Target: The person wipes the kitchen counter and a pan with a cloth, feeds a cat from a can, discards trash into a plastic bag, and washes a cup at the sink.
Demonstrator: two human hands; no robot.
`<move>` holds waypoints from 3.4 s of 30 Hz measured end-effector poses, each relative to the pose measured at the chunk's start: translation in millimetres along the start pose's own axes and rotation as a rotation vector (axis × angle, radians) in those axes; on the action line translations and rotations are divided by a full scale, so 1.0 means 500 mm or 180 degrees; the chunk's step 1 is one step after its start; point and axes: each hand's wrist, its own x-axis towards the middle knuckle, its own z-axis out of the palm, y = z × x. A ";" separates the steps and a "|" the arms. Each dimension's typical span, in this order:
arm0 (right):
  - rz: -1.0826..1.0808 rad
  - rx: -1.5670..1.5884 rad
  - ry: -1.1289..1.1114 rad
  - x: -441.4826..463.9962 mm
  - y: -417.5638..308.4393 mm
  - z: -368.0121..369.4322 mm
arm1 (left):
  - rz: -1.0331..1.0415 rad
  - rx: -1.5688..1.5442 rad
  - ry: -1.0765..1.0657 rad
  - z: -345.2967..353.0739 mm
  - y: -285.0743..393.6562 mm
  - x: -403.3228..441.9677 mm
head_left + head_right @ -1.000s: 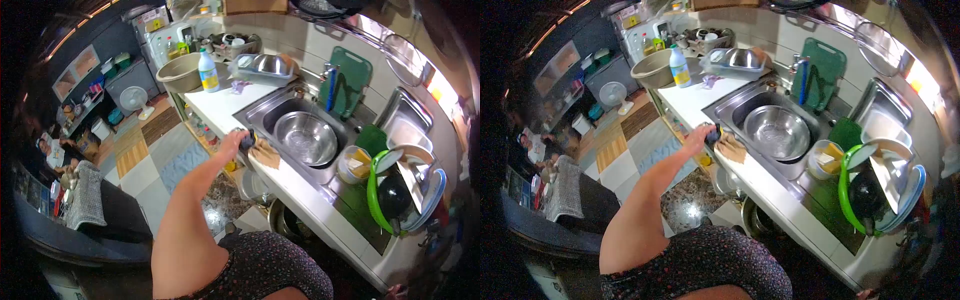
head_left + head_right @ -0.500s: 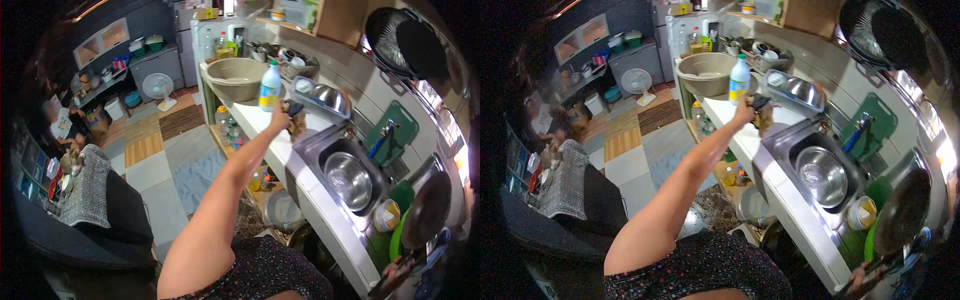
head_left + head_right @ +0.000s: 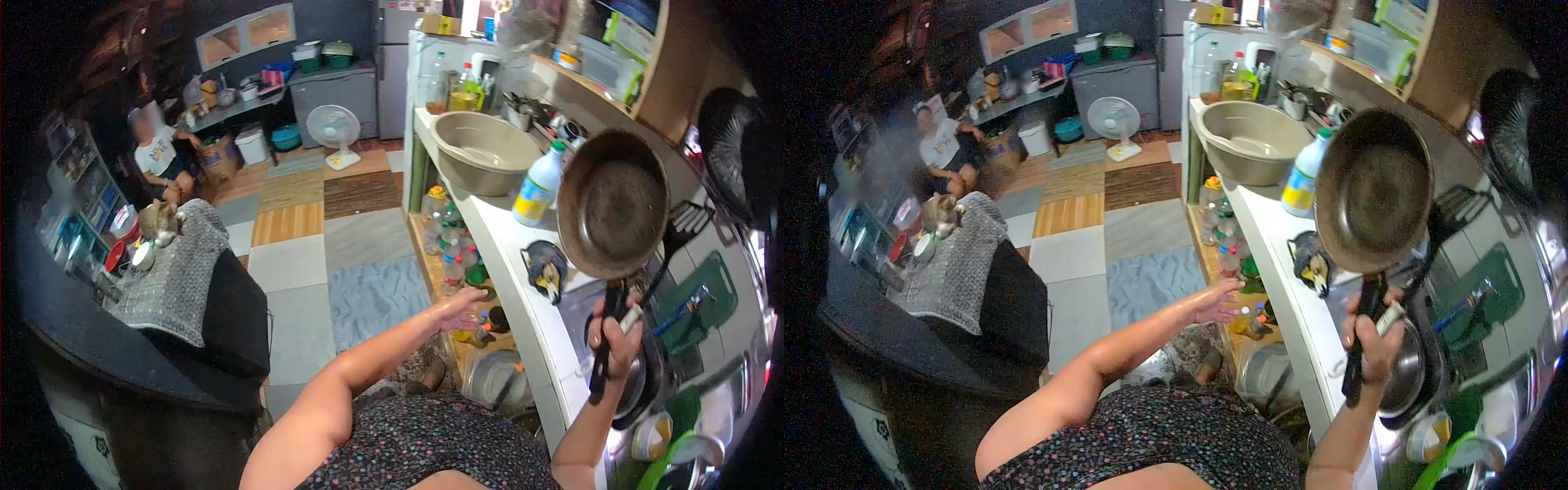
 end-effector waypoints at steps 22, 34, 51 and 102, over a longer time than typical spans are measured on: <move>0.0470 -0.0751 -0.1008 0.516 0.402 0.271 | 0.2312 -0.1058 0.0351 -0.173 0.420 0.039; -0.0079 -0.2343 -0.2194 0.553 0.607 0.437 | 0.1749 -0.1297 0.1579 -0.404 0.258 0.022; -0.1125 -0.3041 -0.1765 0.519 0.555 0.522 | 0.1276 -0.0571 0.1390 -0.588 0.308 -0.122; -0.1604 -0.2471 -0.0949 0.550 0.123 0.150 | 0.1263 -0.0322 0.0842 -0.437 0.145 -0.023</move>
